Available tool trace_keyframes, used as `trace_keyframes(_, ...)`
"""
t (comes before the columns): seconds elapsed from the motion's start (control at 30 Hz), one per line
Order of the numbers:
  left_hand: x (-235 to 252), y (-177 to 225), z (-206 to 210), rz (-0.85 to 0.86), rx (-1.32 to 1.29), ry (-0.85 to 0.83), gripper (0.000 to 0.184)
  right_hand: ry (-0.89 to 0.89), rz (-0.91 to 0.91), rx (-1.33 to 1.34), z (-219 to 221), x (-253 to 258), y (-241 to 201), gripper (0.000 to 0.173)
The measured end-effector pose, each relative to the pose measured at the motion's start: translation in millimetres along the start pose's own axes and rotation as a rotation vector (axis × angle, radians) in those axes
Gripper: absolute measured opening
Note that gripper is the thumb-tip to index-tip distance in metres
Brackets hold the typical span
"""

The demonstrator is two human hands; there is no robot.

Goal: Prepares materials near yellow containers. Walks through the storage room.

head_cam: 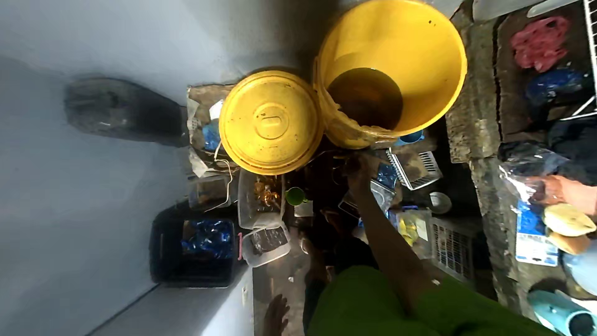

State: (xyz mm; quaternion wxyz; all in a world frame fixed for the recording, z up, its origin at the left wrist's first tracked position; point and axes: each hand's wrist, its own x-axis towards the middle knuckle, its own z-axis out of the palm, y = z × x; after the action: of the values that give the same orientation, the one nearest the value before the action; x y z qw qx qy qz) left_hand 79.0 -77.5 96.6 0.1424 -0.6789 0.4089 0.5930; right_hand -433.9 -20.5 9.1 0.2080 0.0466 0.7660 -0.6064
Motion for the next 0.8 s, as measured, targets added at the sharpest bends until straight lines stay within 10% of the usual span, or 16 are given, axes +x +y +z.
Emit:
trace_keyframes(0.27,20.3,-38.6,-1.9,-0.082,0.036,-0.027,0.044,-0.050,0.061,0.494,-23.2,-2.9,-46.1,0.045)
trace_keyframes(0.8,24.1,-62.7,17.0,0.010,-0.171,-0.012,0.042,0.129,-0.263,0.117,-67.2,0.9,-135.8,0.027)
